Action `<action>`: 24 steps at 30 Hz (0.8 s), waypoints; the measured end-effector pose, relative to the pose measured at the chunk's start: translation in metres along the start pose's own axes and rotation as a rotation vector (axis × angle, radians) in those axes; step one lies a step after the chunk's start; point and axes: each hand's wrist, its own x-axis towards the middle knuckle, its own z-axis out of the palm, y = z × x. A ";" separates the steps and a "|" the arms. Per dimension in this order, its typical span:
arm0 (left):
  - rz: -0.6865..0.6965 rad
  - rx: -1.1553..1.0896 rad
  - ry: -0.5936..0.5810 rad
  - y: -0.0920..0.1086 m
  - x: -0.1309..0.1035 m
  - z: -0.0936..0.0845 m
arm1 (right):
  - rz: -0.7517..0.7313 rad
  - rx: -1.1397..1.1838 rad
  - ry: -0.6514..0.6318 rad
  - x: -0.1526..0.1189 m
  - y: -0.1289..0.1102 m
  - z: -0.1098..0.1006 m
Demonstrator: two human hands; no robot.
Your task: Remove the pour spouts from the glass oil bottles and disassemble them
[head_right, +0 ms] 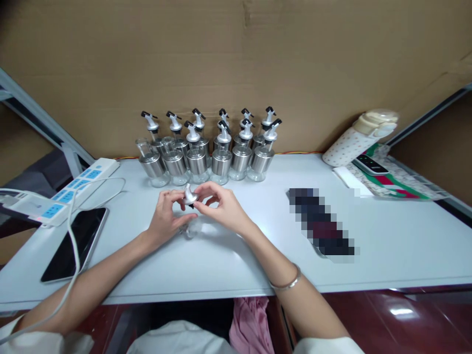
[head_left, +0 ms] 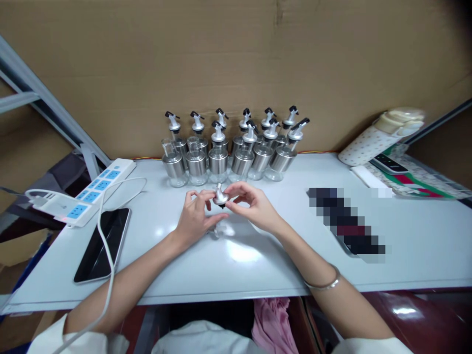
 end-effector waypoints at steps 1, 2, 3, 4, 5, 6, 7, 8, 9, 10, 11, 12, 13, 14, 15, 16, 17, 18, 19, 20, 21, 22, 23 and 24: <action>-0.002 -0.009 -0.027 0.000 0.000 -0.001 | -0.005 0.018 0.021 0.001 0.000 -0.001; -0.003 -0.007 -0.048 0.000 0.001 -0.002 | -0.009 0.034 0.037 0.002 0.000 -0.002; -0.001 0.001 -0.059 0.000 0.001 -0.002 | -0.011 0.050 0.044 0.003 0.000 -0.002; 0.008 0.011 -0.059 -0.001 0.001 -0.003 | -0.012 0.066 0.043 0.003 0.000 -0.003; 0.019 0.016 -0.049 -0.001 0.001 -0.003 | -0.011 0.081 0.036 0.004 -0.001 -0.003; 0.028 0.013 -0.034 -0.001 0.000 -0.002 | -0.010 0.093 0.029 0.004 -0.001 -0.003; 0.032 0.002 -0.022 -0.001 0.000 -0.001 | -0.008 0.103 0.028 0.004 -0.001 -0.003; 0.031 -0.018 -0.012 -0.002 -0.001 0.000 | -0.003 0.106 0.033 0.004 -0.001 -0.002; 0.023 -0.044 -0.001 -0.002 -0.001 0.000 | 0.005 0.102 0.046 0.003 0.000 -0.002; 0.012 -0.071 0.011 -0.003 -0.001 0.001 | 0.013 0.095 0.067 0.003 0.000 -0.002; -0.005 -0.092 0.022 -0.003 -0.001 0.001 | 0.023 0.086 0.086 0.003 0.001 -0.002; -0.026 -0.099 0.025 -0.003 -0.001 0.001 | 0.034 0.075 0.096 0.003 0.001 -0.001; -0.042 -0.087 0.018 -0.003 0.000 0.000 | 0.047 0.066 0.093 0.002 0.001 -0.001; -0.048 -0.060 0.000 -0.003 0.000 -0.001 | 0.059 0.061 0.081 0.002 0.002 -0.001; -0.043 -0.024 -0.024 -0.003 0.001 -0.002 | 0.067 0.061 0.066 0.002 0.002 0.000; -0.031 0.010 -0.045 -0.003 0.003 -0.004 | 0.072 0.069 0.053 0.002 0.002 0.000; -0.015 0.036 -0.057 -0.004 0.004 -0.005 | 0.075 0.086 0.044 0.002 0.002 0.001; 0.000 0.051 -0.058 -0.004 0.004 -0.006 | 0.077 0.109 0.040 0.002 0.002 0.001; 0.010 0.062 -0.052 -0.004 0.005 -0.007 | 0.082 0.135 0.038 0.002 0.002 0.001; 0.014 0.074 -0.045 -0.004 0.005 -0.007 | 0.089 0.156 0.036 0.002 0.001 0.001; 0.017 0.088 -0.038 -0.005 0.005 -0.008 | 0.098 0.169 0.035 0.002 0.001 0.000; 0.019 0.102 -0.036 -0.005 0.005 -0.008 | 0.106 0.174 0.034 0.002 0.001 -0.001; 0.019 0.113 -0.040 -0.005 0.005 -0.008 | 0.113 0.173 0.032 0.002 0.000 -0.002; 0.018 0.120 -0.043 -0.005 0.005 -0.009 | 0.117 0.167 0.025 0.002 -0.001 -0.003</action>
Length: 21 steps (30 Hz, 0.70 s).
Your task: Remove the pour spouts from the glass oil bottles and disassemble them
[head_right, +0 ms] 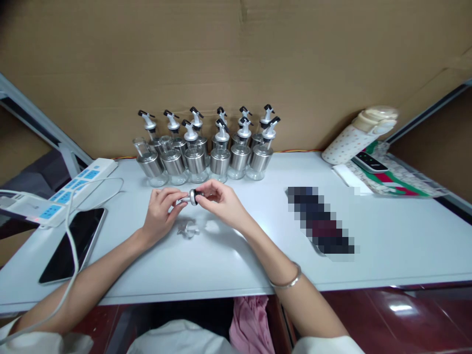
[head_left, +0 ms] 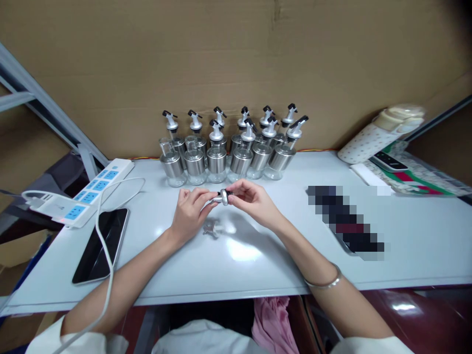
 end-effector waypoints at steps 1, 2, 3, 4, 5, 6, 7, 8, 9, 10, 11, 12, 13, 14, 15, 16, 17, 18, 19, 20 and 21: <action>-0.003 0.001 -0.006 0.000 0.000 0.000 | 0.001 -0.009 -0.009 0.000 -0.001 -0.001; -0.005 -0.005 -0.017 0.000 0.000 -0.001 | -0.005 -0.021 -0.015 0.000 -0.001 -0.002; -0.005 -0.014 -0.033 0.001 0.001 -0.002 | -0.016 -0.036 -0.019 0.000 -0.002 -0.002; -0.006 -0.027 -0.049 0.001 0.002 -0.003 | -0.030 -0.051 -0.019 -0.001 -0.002 -0.002; -0.012 -0.043 -0.064 0.002 0.002 -0.004 | -0.045 -0.066 -0.014 -0.001 -0.002 -0.002; -0.025 -0.065 -0.077 0.003 0.003 -0.005 | -0.059 -0.081 -0.009 -0.002 -0.002 -0.001; -0.043 -0.094 -0.091 0.003 0.004 -0.005 | -0.070 -0.095 -0.006 -0.002 -0.001 0.000; -0.067 -0.128 -0.101 0.004 0.005 -0.006 | -0.079 -0.109 -0.006 -0.003 -0.001 0.001; -0.091 -0.164 -0.105 0.003 0.006 -0.007 | -0.095 -0.127 -0.005 -0.004 -0.002 0.002; -0.124 -0.201 -0.101 0.003 0.007 -0.007 | -0.126 -0.154 -0.001 -0.005 -0.003 0.002; -0.165 -0.233 -0.080 0.002 0.007 -0.007 | -0.175 -0.190 0.008 -0.006 -0.004 0.002; -0.203 -0.255 -0.053 0.000 0.008 -0.008 | -0.239 -0.225 0.027 -0.007 -0.007 0.001; -0.234 -0.263 -0.030 -0.002 0.008 -0.008 | -0.301 -0.249 0.054 -0.007 -0.009 -0.001; -0.256 -0.262 -0.011 -0.004 0.009 -0.008 | -0.341 -0.261 0.086 -0.007 -0.011 -0.003; -0.270 -0.256 -0.002 -0.005 0.009 -0.007 | -0.349 -0.260 0.117 -0.007 -0.013 -0.005; -0.273 -0.245 -0.003 -0.007 0.009 -0.007 | -0.329 -0.252 0.142 -0.006 -0.015 -0.007; -0.272 -0.230 -0.007 -0.009 0.008 -0.005 | -0.293 -0.256 0.155 -0.006 -0.016 -0.008; -0.277 -0.211 -0.011 -0.010 0.008 -0.004 | -0.256 -0.288 0.151 -0.006 -0.016 -0.007; -0.288 -0.191 -0.009 -0.011 0.007 -0.002 | -0.236 -0.350 0.134 -0.006 -0.016 -0.006; -0.299 -0.170 -0.011 -0.013 0.006 0.001 | -0.246 -0.430 0.111 -0.008 -0.016 -0.002; -0.309 -0.150 -0.017 -0.014 0.005 0.003 | -0.283 -0.516 0.096 -0.010 -0.017 0.002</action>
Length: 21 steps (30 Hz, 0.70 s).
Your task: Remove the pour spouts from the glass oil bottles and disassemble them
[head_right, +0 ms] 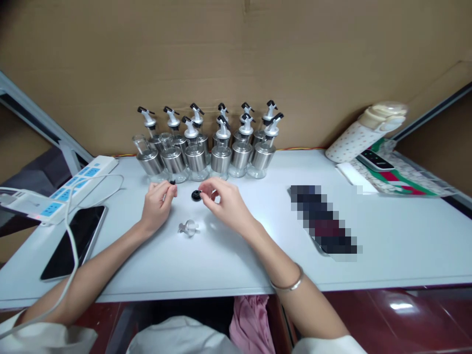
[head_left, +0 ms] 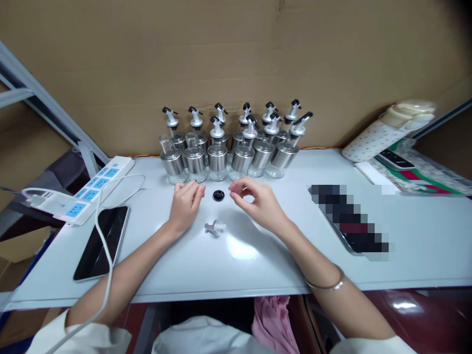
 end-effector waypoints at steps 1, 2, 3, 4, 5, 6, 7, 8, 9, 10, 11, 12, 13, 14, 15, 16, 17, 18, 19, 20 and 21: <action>-0.009 0.013 -0.003 -0.002 0.000 0.002 | -0.055 -0.074 0.002 -0.003 -0.004 0.004; -0.019 0.017 -0.007 -0.004 0.000 0.003 | -0.109 -0.130 0.012 -0.006 -0.010 0.007; -0.029 0.013 -0.007 -0.006 0.000 0.003 | -0.152 -0.165 0.038 -0.009 -0.015 0.010; -0.041 0.007 0.002 -0.008 0.001 0.002 | -0.169 -0.185 0.055 -0.011 -0.020 0.012; -0.056 0.000 0.023 -0.009 0.002 0.000 | -0.155 -0.194 0.040 -0.011 -0.024 0.013; -0.073 -0.008 0.062 -0.011 0.004 -0.004 | -0.137 -0.201 0.031 -0.011 -0.026 0.012; -0.099 -0.015 0.119 -0.014 0.006 -0.008 | -0.098 -0.212 0.030 -0.009 -0.026 0.011; -0.136 -0.016 0.182 -0.017 0.009 -0.014 | -0.050 -0.224 0.017 -0.006 -0.026 0.009; -0.180 -0.010 0.237 -0.020 0.011 -0.019 | -0.009 -0.236 0.002 -0.002 -0.024 0.007; -0.252 0.011 0.262 -0.023 0.014 -0.025 | 0.021 -0.249 -0.016 0.001 -0.022 0.005; -0.318 0.054 0.202 -0.027 0.016 -0.031 | 0.041 -0.261 -0.038 0.005 -0.021 0.004; -0.363 0.089 0.093 -0.030 0.018 -0.036 | 0.049 -0.271 -0.061 0.008 -0.019 0.005; -0.384 0.102 -0.004 -0.033 0.019 -0.039 | 0.048 -0.279 -0.088 0.010 -0.017 0.007; -0.389 0.111 -0.108 -0.035 0.019 -0.042 | 0.048 -0.283 -0.123 0.012 -0.016 0.010; -0.386 0.110 -0.194 -0.036 0.018 -0.043 | 0.049 -0.285 -0.166 0.014 -0.014 0.013; -0.381 0.107 -0.261 -0.036 0.017 -0.043 | 0.049 -0.287 -0.213 0.015 -0.013 0.017; -0.383 0.110 -0.320 -0.036 0.015 -0.042 | 0.046 -0.290 -0.262 0.016 -0.012 0.021; -0.391 0.116 -0.368 -0.034 0.013 -0.040 | 0.043 -0.289 -0.309 0.017 -0.010 0.024; -0.402 0.122 -0.400 -0.032 0.011 -0.037 | 0.040 -0.285 -0.349 0.018 -0.009 0.026; -0.415 0.126 -0.417 -0.029 0.009 -0.034 | 0.039 -0.278 -0.381 0.018 -0.008 0.027; -0.428 0.126 -0.423 -0.025 0.008 -0.030 | 0.039 -0.269 -0.404 0.018 -0.006 0.028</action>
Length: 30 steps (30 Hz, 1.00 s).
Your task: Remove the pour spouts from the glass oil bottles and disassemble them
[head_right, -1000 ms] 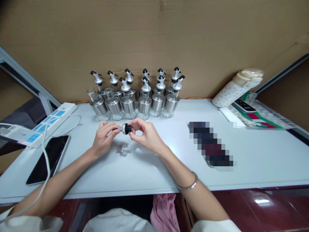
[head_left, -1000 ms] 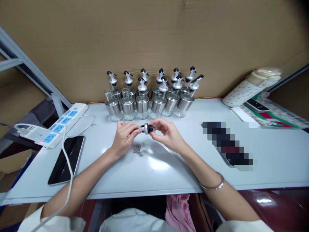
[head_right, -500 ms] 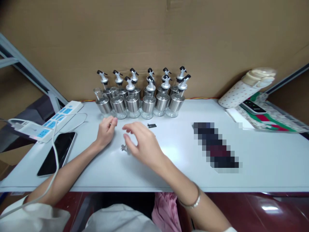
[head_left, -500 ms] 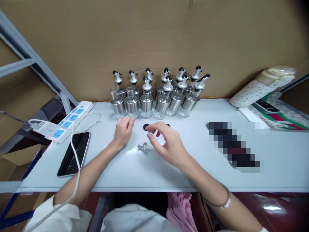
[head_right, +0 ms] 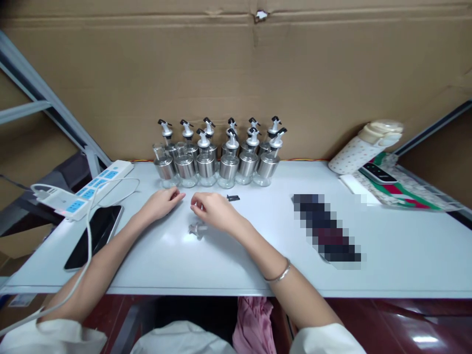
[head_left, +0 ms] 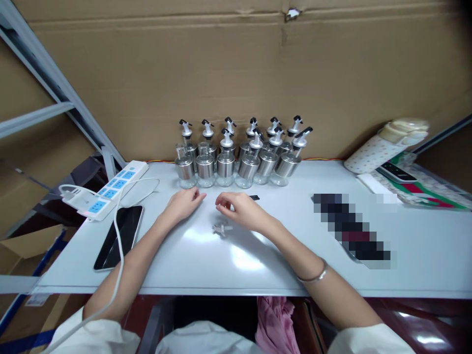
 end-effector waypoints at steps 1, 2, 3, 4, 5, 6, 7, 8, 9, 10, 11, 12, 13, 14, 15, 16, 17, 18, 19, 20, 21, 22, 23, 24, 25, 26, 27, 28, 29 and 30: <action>-0.010 -0.009 0.004 0.004 -0.001 0.004 | -0.002 0.010 -0.014 0.000 0.001 0.001; -0.013 -0.027 0.011 0.009 -0.002 0.008 | -0.001 0.019 -0.017 -0.001 0.002 0.002; -0.012 -0.055 0.021 0.014 -0.004 0.011 | -0.003 0.022 -0.012 -0.002 0.003 0.003; -0.008 -0.089 0.033 0.019 -0.005 0.015 | -0.013 0.019 -0.002 -0.004 0.004 0.005; -0.005 -0.121 0.046 0.024 -0.007 0.018 | -0.033 0.010 0.010 -0.005 0.004 0.007; -0.002 -0.165 0.062 0.029 -0.009 0.020 | -0.062 -0.002 0.022 -0.006 0.004 0.011; 0.001 -0.229 0.083 0.034 -0.012 0.023 | -0.095 -0.019 0.034 -0.007 0.003 0.015; 0.004 -0.318 0.105 0.039 -0.015 0.025 | -0.128 -0.043 0.047 -0.008 0.003 0.019; 0.008 -0.460 0.130 0.043 -0.018 0.027 | -0.159 -0.068 0.061 -0.009 0.002 0.023; 0.011 -0.596 0.149 0.047 -0.021 0.029 | -0.183 -0.090 0.078 -0.010 0.000 0.026; 0.011 -0.705 0.161 0.051 -0.024 0.032 | -0.201 -0.107 0.100 -0.011 -0.001 0.029; 0.013 -0.792 0.177 0.054 -0.027 0.034 | -0.212 -0.116 0.128 -0.012 -0.002 0.030; 0.022 -0.842 0.192 0.056 -0.030 0.037 | -0.217 -0.109 0.159 -0.013 -0.003 0.029; 0.050 -0.861 0.208 0.057 -0.032 0.039 | -0.211 -0.085 0.188 -0.013 -0.004 0.027; 0.113 -0.846 0.237 0.056 -0.033 0.042 | -0.190 -0.041 0.218 -0.014 -0.004 0.023; 0.215 -0.793 0.271 0.055 -0.034 0.043 | -0.151 0.020 0.249 -0.014 -0.004 0.018; 0.345 -0.697 0.300 0.054 -0.034 0.044 | -0.097 0.092 0.283 -0.015 -0.003 0.013; 0.496 -0.566 0.331 0.052 -0.033 0.044 | -0.033 0.168 0.314 -0.015 -0.002 0.007; 0.635 -0.417 0.348 0.049 -0.032 0.043 | 0.030 0.238 0.338 -0.015 -0.002 0.002; 0.744 -0.265 0.360 0.047 -0.030 0.041 | 0.085 0.295 0.356 -0.015 -0.001 -0.003; 0.813 -0.128 0.380 0.046 -0.029 0.039 | 0.125 0.337 0.360 -0.015 0.000 -0.006; 0.847 -0.010 0.405 0.044 -0.027 0.035 | 0.147 0.369 0.344 -0.015 0.000 -0.008; 0.859 0.087 0.441 0.044 -0.026 0.032 | 0.155 0.396 0.313 -0.015 0.000 -0.009; 0.861 0.164 0.483 0.044 -0.025 0.029 | 0.152 0.420 0.279 -0.015 0.000 -0.008; 0.861 0.222 0.521 0.044 -0.025 0.026 | 0.142 0.436 0.250 -0.016 0.000 -0.007; 0.864 0.265 0.554 0.045 -0.025 0.024 | 0.130 0.441 0.227 -0.016 -0.001 -0.006; 0.871 0.293 0.583 0.046 -0.025 0.021 | 0.119 0.427 0.215 -0.016 -0.002 -0.005; 0.877 0.311 0.607 0.048 -0.026 0.020 | 0.112 0.399 0.217 -0.016 -0.002 -0.004; 0.882 0.324 0.624 0.049 -0.026 0.019 | 0.111 0.363 0.231 -0.016 -0.003 -0.003; 0.883 0.336 0.634 0.050 -0.027 0.018 | 0.112 0.329 0.249 -0.016 -0.004 -0.002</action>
